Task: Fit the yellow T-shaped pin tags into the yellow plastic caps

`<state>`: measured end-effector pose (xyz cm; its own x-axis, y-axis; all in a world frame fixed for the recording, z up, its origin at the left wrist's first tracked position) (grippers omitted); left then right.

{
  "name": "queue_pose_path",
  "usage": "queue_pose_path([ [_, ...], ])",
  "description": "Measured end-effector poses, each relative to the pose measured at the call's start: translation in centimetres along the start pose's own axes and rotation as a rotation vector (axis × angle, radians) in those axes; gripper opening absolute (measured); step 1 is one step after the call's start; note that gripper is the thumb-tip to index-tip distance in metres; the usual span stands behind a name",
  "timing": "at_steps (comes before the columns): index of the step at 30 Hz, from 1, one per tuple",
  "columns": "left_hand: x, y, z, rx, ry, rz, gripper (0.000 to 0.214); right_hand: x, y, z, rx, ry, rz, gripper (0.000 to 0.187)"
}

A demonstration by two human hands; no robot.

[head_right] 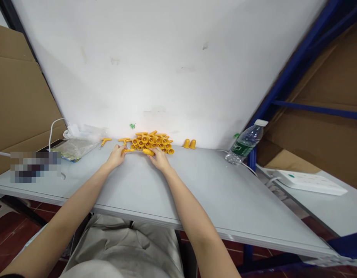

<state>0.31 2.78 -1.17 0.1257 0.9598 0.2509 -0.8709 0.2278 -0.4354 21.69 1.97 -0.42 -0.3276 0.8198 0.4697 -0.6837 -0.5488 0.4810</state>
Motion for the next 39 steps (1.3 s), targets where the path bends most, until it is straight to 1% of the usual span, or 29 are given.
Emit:
queue_pose_path([
  [9, -0.6, -1.6, 0.6, 0.064, 0.015, -0.021, 0.034, 0.1, -0.1, 0.3, -0.066, -0.003, -0.001, 0.035],
  [11, -0.7, -2.4, 0.6, 0.051, 0.003, -0.072, 0.034, 0.1, 0.4, 0.2, -0.075, -0.001, 0.032, 0.035],
  [13, -0.8, -3.5, 0.5, 0.026, -0.021, -0.151, 0.034, 0.1, 0.9, 0.1, -0.073, 0.005, 0.074, 0.036],
  [15, -0.8, -4.1, 0.4, -0.005, -0.053, -0.206, 0.033, 0.1, 1.2, 0.1, -0.069, 0.000, 0.093, 0.037],
  [18, -0.6, -4.0, 0.3, -0.047, -0.078, -0.222, 0.033, 0.2, 1.1, 0.4, -0.067, -0.011, 0.079, 0.038],
  [21, -0.3, -3.8, 0.1, -0.078, -0.069, -0.238, 0.033, 0.2, 1.1, 0.6, -0.044, -0.004, 0.091, 0.042],
  [23, -0.2, -3.7, 0.2, -0.098, -0.072, -0.237, 0.033, 0.3, 1.0, 0.8, -0.014, -0.007, 0.090, 0.043],
  [27, -0.3, -3.7, 0.4, -0.123, -0.066, -0.231, 0.036, 0.5, 0.2, 1.6, 0.062, -0.016, 0.028, 0.042],
  [31, -0.5, -3.7, 0.4, -0.119, -0.043, -0.229, 0.037, 0.7, 0.3, 2.3, 0.206, -0.003, 0.044, 0.040],
  [34, -0.7, -3.7, 0.7, -0.111, -0.030, -0.233, 0.035, 0.6, 0.1, 2.5, 0.317, 0.009, -0.003, 0.041],
  [39, -1.2, -4.3, 1.7, -0.081, -0.074, -0.280, 0.031, 0.3, 0.3, 1.8, 0.477, 0.094, -0.104, 0.055],
])
Point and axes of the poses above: each hand's wrist, its own x-axis towards the middle knuckle, its own z-axis out of the back of the hand, y = z × x, the point moved 10 cm from there along x, towards the middle knuckle, and after that the axes turned 5 degrees about y, right-handed, at the moved point
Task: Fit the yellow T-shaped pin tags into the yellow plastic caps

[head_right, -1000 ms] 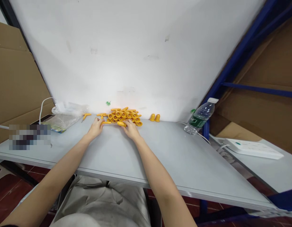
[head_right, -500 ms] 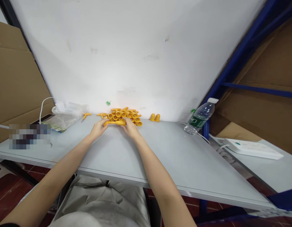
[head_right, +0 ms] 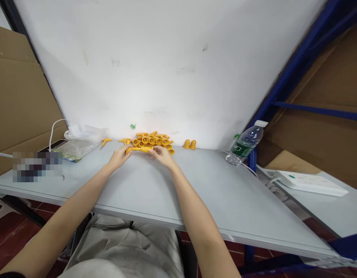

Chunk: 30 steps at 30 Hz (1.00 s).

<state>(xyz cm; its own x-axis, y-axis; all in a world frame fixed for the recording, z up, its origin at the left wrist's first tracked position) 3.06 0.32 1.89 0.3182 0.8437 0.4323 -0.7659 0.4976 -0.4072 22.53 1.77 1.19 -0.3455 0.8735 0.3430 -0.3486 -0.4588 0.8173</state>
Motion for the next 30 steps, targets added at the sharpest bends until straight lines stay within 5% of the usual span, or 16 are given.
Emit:
queue_pose_path([
  [9, -0.1, -0.9, 0.2, -0.021, -0.034, -0.041, 0.029, -0.7, -1.3, -0.2, 0.102, -0.098, -0.280, 0.072],
  [12, 0.1, -0.6, 0.0, -0.058, -0.042, -0.027, 0.029, -0.9, -1.4, -0.3, 0.136, -0.044, -0.344, 0.073],
  [16, 0.2, -0.3, -0.2, -0.085, -0.045, -0.018, 0.029, -0.9, -0.4, -0.3, 0.231, 0.066, -0.269, 0.055],
  [20, 0.0, -0.5, -0.2, -0.065, -0.069, -0.064, 0.029, -0.8, 0.6, 0.0, 0.312, 0.039, -0.171, 0.054],
  [30, -0.2, -1.0, -0.1, -0.040, -0.147, -0.136, 0.025, -1.4, -1.3, -0.3, 0.218, -0.073, -0.434, 0.067],
])
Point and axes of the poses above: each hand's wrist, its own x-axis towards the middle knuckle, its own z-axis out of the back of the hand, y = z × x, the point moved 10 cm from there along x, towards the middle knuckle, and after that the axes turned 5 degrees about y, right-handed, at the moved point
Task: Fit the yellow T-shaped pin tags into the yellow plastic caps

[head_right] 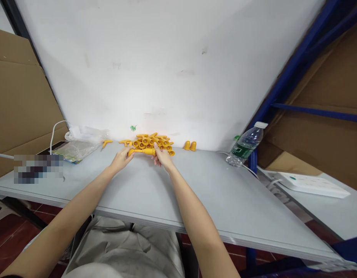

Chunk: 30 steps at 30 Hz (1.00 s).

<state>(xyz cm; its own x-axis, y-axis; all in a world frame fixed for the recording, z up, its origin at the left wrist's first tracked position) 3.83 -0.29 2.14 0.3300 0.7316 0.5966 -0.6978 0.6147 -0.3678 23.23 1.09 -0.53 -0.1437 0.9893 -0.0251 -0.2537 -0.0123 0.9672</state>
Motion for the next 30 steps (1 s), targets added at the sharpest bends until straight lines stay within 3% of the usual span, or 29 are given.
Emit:
queue_pose_path([
  [4, 0.1, 0.4, 0.0, -0.011, 0.015, 0.039, 0.025, -0.4, 1.6, 0.1, 0.055, 0.130, 0.137, 0.044],
  [7, 0.1, 0.0, 0.1, 0.000, 0.016, 0.013, 0.026, -0.6, 2.6, 0.1, 0.074, 0.173, 0.246, 0.049],
  [18, 0.2, -0.4, 0.1, -0.026, 0.017, 0.026, 0.025, -0.2, 0.8, 0.1, -0.030, 0.004, 0.029, 0.069],
  [22, 0.3, 0.1, 0.2, -0.032, 0.015, 0.050, 0.023, -0.3, 1.7, 0.4, -0.019, 0.089, 0.145, 0.051],
  [26, 0.3, 0.3, 0.1, -0.056, 0.026, 0.055, 0.023, -0.4, 2.3, 0.3, -0.018, 0.169, 0.273, 0.061],
  [30, 0.1, 0.5, 0.1, -0.058, 0.021, 0.073, 0.023, 0.1, 1.7, 0.4, -0.009, 0.143, 0.254, 0.057],
])
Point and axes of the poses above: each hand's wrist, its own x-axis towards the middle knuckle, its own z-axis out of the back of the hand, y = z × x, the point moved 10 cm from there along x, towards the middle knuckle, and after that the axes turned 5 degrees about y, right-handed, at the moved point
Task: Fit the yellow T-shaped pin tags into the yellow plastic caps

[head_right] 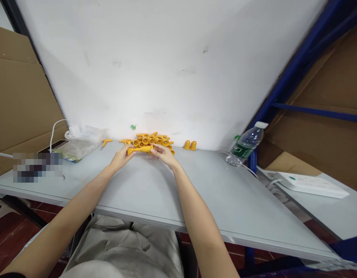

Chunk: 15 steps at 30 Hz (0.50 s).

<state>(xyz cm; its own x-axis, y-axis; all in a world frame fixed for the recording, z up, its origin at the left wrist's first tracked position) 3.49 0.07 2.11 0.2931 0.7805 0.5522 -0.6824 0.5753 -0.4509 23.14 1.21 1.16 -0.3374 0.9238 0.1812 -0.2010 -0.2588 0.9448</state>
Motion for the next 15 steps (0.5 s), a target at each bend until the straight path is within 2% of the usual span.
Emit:
queue_pose_path([
  [7, -0.05, 0.16, 0.13, 0.017, -0.019, 0.004, 0.021, 0.14, -0.69, -0.19, 0.030, -0.030, -0.059, 0.057],
  [15, -0.12, 0.13, 0.14, 0.016, -0.029, 0.008, 0.023, -0.04, -0.17, -0.48, 0.063, -0.053, -0.059, 0.044],
])
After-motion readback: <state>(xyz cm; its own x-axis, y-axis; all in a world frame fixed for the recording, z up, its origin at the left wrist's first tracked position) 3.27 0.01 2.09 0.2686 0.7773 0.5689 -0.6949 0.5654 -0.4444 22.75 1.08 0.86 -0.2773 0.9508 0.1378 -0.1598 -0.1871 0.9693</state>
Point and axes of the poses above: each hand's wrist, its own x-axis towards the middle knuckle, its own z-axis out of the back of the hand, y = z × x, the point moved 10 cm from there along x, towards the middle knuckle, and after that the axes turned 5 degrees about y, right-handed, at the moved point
